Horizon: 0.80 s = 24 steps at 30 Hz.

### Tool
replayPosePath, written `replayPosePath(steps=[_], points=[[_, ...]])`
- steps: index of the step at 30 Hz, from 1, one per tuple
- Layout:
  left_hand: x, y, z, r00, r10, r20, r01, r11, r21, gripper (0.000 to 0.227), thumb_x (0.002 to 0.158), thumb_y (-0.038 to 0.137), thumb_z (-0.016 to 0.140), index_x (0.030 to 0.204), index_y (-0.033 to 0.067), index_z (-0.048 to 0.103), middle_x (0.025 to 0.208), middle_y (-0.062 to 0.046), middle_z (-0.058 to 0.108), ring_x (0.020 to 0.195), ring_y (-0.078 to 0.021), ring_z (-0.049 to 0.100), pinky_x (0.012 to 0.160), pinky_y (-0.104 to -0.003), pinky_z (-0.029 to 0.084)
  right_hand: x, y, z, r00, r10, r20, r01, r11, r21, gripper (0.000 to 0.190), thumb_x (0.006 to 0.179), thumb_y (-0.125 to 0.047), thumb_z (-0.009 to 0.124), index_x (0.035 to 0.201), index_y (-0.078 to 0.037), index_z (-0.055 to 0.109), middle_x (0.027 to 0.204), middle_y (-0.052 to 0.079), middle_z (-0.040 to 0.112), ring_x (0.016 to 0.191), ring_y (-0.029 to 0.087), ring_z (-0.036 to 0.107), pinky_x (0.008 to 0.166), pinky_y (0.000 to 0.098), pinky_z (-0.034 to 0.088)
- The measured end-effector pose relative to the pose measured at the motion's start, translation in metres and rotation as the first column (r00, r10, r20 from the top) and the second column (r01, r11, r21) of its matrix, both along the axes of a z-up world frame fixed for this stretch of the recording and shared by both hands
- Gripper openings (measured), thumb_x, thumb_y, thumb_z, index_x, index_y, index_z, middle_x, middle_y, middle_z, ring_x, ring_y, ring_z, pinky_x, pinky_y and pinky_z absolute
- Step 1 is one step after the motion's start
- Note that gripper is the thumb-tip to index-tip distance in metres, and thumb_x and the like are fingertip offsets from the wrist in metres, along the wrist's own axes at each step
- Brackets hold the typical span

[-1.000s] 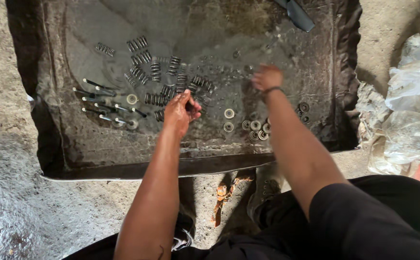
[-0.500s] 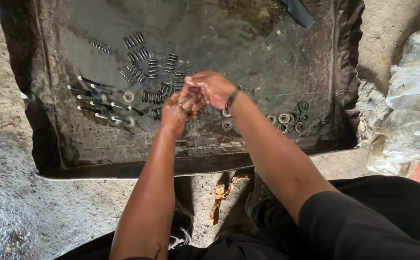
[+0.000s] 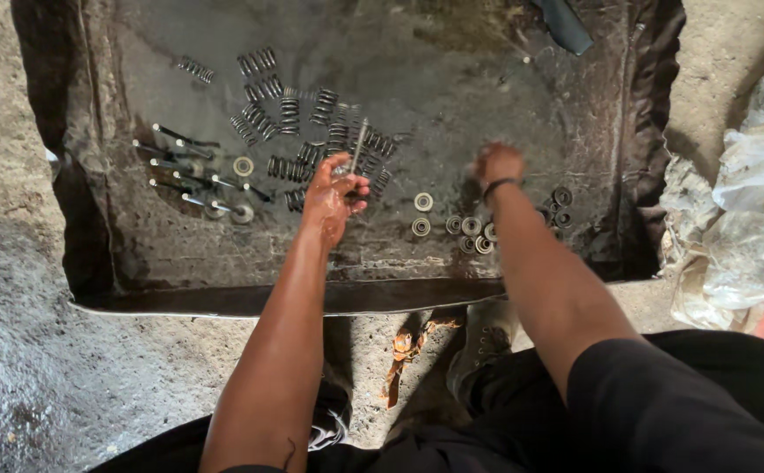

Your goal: The person sits on the floor and cleans small metal parts, including springs, washers, and valve stems, using a white cloth. They wipe each item individually over a metal tray filled with liquid, handling the parts one by one.

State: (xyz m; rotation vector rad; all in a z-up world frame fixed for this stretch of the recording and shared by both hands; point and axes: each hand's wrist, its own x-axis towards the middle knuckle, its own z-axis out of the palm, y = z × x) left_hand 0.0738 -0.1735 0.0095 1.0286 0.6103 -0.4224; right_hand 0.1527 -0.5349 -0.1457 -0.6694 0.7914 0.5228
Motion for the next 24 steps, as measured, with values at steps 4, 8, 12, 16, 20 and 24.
replayPosePath(steps=[4, 8, 12, 16, 20, 24], points=[[-0.003, -0.002, -0.020, 0.999, 0.034, -0.043, -0.036, 0.998, -0.049, 0.036, 0.095, 0.008, 0.061, 0.131, 0.0100, 0.057, 0.097, -0.007, 0.070, 0.080, -0.0168, 0.068, 0.068, -0.035, 0.056, -0.025, 0.093, 0.037, 0.997, 0.010, 0.076, -0.054, 0.797, 0.601, 0.025, 0.110, -0.015, 0.053, 0.085, -0.010, 0.058, 0.092, 0.015, 0.067, 0.084, 0.028, 0.068, 0.079, 0.0418, 0.059], [-0.006, -0.001, -0.051, 0.988, 0.155, -0.004, -0.155, 0.986, -0.057, 0.016, 0.099, 0.013, 0.067, 0.111, 0.0057, 0.060, 0.082, -0.005, 0.065, 0.066, -0.0151, 0.061, 0.060, -0.033, 0.052, -0.025, 0.166, 0.136, 0.852, 0.381, 0.358, -0.491, 0.819, 0.298, 0.027, 0.093, -0.027, 0.056, 0.081, -0.005, 0.068, 0.085, 0.014, 0.071, 0.080, 0.028, 0.073, 0.073, 0.0519, 0.062], [-0.004, -0.005, -0.040, 0.990, 0.142, -0.016, -0.139, 0.980, 0.144, 0.015, 0.099, 0.014, 0.070, 0.089, 0.0042, 0.062, 0.070, -0.002, 0.062, 0.055, -0.0132, 0.057, 0.046, -0.030, 0.043, -0.024, 0.210, 0.201, 0.559, 0.686, 0.467, -0.371, 0.710, -0.599, 0.017, 0.100, -0.019, 0.062, 0.094, -0.006, 0.073, 0.092, 0.015, 0.073, 0.083, 0.032, 0.070, 0.074, 0.0467, 0.057], [0.002, -0.017, -0.014, 0.986, -0.025, 0.164, -0.053, 0.888, 0.456, 0.014, 0.097, 0.021, 0.062, 0.090, 0.0093, 0.065, 0.066, 0.000, 0.062, 0.046, -0.0125, 0.051, 0.038, -0.028, 0.038, -0.049, 0.196, 0.255, 0.188, 0.975, 0.115, 0.147, 0.088, -0.985, 0.018, 0.080, -0.021, 0.071, 0.094, -0.010, 0.071, 0.086, 0.019, 0.073, 0.084, 0.038, 0.071, 0.077, 0.0485, 0.056], [0.012, -0.019, -0.011, 0.951, -0.090, 0.295, -0.017, 0.939, 0.343, 0.010, 0.088, 0.012, 0.068, 0.094, 0.0040, 0.065, 0.068, -0.004, 0.059, 0.050, -0.0141, 0.054, 0.039, -0.031, 0.041, -0.057, 0.189, 0.276, 0.136, 0.991, 0.015, 0.077, 0.004, -0.997, 0.033, 0.079, -0.021, 0.071, 0.109, -0.009, 0.064, 0.090, 0.022, 0.071, 0.086, 0.043, 0.067, 0.070, 0.0525, 0.053], [0.012, -0.021, 0.030, 0.923, -0.198, 0.330, 0.039, 0.901, 0.431, 0.018, 0.086, 0.023, 0.071, 0.096, 0.0091, 0.064, 0.069, -0.005, 0.063, 0.050, -0.0136, 0.057, 0.040, -0.031, 0.045, -0.062, 0.179, 0.286, 0.173, 0.982, 0.074, 0.147, 0.048, -0.988, 0.017, 0.088, -0.019, 0.065, 0.103, -0.012, 0.069, 0.094, 0.019, 0.074, 0.089, 0.041, 0.070, 0.076, 0.0512, 0.054]])
